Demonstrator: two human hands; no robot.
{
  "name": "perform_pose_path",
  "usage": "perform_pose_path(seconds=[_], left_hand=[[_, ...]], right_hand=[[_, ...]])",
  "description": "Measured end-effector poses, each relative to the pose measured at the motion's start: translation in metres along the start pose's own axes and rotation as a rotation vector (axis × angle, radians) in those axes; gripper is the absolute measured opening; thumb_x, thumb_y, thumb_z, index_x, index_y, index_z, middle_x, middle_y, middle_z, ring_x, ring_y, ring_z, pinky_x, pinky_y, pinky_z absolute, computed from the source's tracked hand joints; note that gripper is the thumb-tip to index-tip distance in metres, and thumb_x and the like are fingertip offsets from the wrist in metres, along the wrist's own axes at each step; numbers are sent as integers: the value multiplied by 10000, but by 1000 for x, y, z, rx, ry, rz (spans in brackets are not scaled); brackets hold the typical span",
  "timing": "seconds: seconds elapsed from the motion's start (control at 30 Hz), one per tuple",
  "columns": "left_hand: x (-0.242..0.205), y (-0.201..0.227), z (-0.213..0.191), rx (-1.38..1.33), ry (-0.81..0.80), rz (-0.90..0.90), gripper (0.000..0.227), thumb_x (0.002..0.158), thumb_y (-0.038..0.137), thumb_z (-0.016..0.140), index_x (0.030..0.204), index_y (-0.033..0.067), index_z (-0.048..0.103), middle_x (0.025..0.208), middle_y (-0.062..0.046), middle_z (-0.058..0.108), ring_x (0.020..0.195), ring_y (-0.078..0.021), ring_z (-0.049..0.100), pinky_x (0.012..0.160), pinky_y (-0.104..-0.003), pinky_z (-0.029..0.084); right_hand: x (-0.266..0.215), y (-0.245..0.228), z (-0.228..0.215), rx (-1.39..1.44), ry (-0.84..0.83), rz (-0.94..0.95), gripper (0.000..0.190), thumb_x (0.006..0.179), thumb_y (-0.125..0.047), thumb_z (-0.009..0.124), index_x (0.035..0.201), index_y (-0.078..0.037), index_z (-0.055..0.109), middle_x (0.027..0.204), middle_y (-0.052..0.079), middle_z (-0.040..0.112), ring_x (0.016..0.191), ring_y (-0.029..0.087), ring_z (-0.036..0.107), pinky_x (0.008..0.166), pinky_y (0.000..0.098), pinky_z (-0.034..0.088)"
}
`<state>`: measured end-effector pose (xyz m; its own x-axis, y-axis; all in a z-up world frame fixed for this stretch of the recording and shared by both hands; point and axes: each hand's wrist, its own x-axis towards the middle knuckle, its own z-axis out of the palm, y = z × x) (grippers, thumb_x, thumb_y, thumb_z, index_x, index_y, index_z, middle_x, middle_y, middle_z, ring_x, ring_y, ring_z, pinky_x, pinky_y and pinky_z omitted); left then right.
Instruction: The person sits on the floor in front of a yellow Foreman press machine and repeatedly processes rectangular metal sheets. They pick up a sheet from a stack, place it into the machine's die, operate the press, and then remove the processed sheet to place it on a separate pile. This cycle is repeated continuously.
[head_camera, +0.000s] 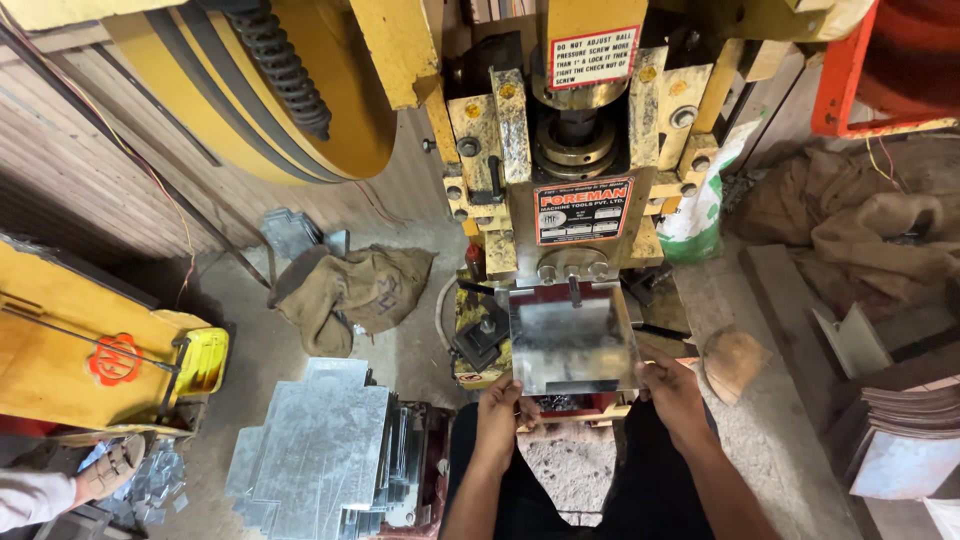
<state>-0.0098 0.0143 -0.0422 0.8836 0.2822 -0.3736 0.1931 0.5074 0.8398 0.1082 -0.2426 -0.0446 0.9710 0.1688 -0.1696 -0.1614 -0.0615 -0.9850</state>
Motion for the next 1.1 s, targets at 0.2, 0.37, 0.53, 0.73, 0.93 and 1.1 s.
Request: perform_pose_path(seconds=[0.2,0.37,0.53,0.73,0.93,1.1], left_hand=[[-4,9,3,-42,64,-75,329,1056,294,457,1289,90,566,659,-103,676,534,-159,618,505,-288,489],[1,12,4,-49,0,-52,558,1095,434,394,1218,-72,596,639,-110,665,510,-168,619,451,-272,452],[-1,15,4,-60,-64,-60,694,1058,596,279,1288,34,616,619,-105,641,500,-160,614,436,-250,438],[-7,21,1,-14,-41,-83,700,991,662,240,1303,160,615,675,-95,637,509,-166,600,462,-297,453],[7,9,19,34,-231,-123,866,1010,742,169,944,53,690,688,-96,641,573,-153,626,567,-285,539],[-15,13,40,121,-338,-84,592,1038,573,336,1334,98,531,854,-100,704,679,-173,706,593,-299,544]], right_hand=[[5,10,2,123,79,94,362,1034,-239,613,1224,43,735,734,23,568,639,126,472,596,297,413],[13,12,1,159,110,145,329,1017,-268,617,1175,-6,738,751,37,589,657,136,494,608,309,419],[17,25,-3,331,71,170,397,1083,-352,570,1042,29,674,829,62,645,691,164,545,622,326,429],[34,-8,1,494,85,186,491,1053,-514,537,1129,-29,532,878,116,678,776,234,612,713,396,491],[61,-23,21,359,-12,362,326,937,-284,617,1206,-101,603,1129,69,642,1003,192,629,874,416,529],[31,28,15,657,260,-43,362,1019,-189,520,1349,-42,517,1210,96,640,1060,224,664,912,394,571]])
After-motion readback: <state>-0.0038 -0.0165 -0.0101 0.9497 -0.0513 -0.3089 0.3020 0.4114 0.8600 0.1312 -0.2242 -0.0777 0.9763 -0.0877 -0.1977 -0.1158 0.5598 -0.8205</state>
